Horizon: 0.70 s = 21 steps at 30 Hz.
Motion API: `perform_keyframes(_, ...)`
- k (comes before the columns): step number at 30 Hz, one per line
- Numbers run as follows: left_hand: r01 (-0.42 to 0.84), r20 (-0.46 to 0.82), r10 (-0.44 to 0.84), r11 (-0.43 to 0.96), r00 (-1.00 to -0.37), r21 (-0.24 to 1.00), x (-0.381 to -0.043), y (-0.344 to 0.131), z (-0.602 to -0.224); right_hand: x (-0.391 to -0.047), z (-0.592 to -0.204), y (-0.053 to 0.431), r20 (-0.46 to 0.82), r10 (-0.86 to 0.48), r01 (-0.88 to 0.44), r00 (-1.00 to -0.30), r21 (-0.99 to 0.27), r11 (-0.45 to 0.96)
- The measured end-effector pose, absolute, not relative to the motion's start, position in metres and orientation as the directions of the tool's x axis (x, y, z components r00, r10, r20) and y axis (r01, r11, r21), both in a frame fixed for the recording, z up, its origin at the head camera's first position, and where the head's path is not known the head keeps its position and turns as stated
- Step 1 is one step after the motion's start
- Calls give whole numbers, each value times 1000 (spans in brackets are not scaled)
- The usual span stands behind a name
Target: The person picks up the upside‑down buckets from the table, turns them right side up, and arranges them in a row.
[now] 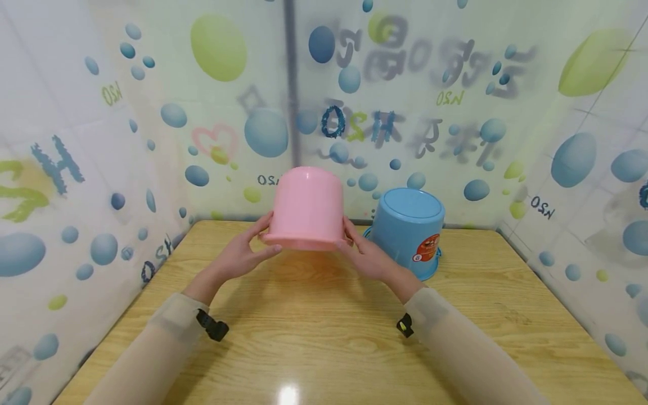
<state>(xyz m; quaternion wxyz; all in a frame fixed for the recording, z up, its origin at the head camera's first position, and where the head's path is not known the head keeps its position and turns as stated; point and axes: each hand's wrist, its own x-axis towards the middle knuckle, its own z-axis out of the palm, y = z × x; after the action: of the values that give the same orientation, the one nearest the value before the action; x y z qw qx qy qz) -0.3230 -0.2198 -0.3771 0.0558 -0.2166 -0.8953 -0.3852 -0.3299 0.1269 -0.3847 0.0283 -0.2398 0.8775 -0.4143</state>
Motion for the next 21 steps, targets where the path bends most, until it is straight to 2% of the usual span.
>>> perform_keyframes(10, 420, 267, 335, 573, -904, 704, -319, -218, -370, -326, -377, 129, 181, -451, -397, -874, -802, 447)
perform_keyframes(21, 472, 329, 344, 533, -879, 703, -317, -216, -363, -326, -369, 132, 220, -445, -424, -868, -796, 432)
